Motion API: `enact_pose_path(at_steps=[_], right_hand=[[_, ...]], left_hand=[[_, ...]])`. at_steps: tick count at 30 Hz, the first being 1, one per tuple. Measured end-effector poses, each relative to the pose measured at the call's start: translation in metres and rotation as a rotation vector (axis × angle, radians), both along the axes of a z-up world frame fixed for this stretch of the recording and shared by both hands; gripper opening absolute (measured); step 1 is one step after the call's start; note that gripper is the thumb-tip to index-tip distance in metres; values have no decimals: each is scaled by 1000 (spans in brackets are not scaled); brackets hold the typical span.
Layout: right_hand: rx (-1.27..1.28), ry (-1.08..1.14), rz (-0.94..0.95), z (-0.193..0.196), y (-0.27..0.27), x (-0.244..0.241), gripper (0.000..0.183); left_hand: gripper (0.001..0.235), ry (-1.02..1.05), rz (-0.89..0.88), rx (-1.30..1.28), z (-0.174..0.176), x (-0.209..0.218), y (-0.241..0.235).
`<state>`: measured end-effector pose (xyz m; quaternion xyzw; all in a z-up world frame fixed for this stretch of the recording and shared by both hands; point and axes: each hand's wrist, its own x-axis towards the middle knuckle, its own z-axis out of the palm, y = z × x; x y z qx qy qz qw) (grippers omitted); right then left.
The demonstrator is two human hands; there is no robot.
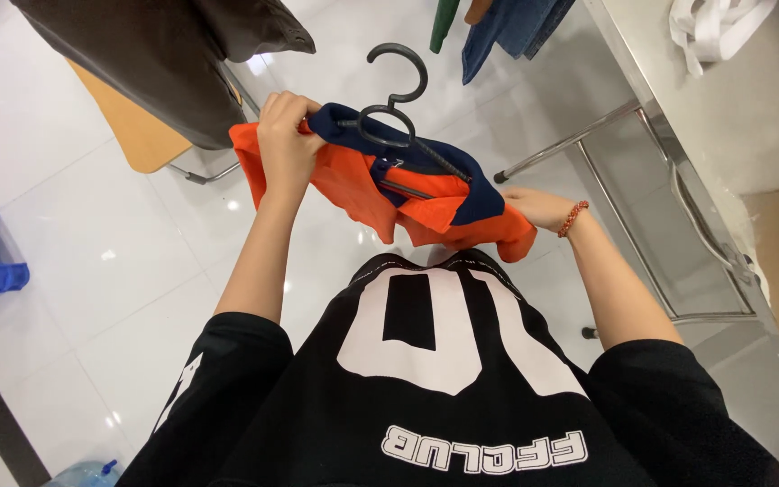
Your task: The person removes a green shirt from a hanger and places it on a clothing rack. They then unpack a red and blue shirt from a plastic bag, place it on a hanger, and hang it on the rack. Finally, they fold a plastic bag and place it into a cardboard box.
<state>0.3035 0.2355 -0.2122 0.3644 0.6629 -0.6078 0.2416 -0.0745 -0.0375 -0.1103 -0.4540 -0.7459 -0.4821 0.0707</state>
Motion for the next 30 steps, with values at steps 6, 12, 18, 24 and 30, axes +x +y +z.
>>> enact_pose_path(at_steps=[6,12,18,24,30], right_hand=[[23,78,132,144,-34,-33,31],[486,391,-170,117,-16,-14,13],[1257,861,-40,133,-6,-26,14],[1397,1073,71,155,-42,-28,24],[1764,860,167,132,-1,-2,25]], left_hand=[[26,91,-16,14,26,8,4],[37,73,-21,-108,-25,-8,-1],[32,262,19,-317,-35,0,-13],[25,-125,176,-121,-82,-14,-8],[36,-103,167,20,-79,-27,6]])
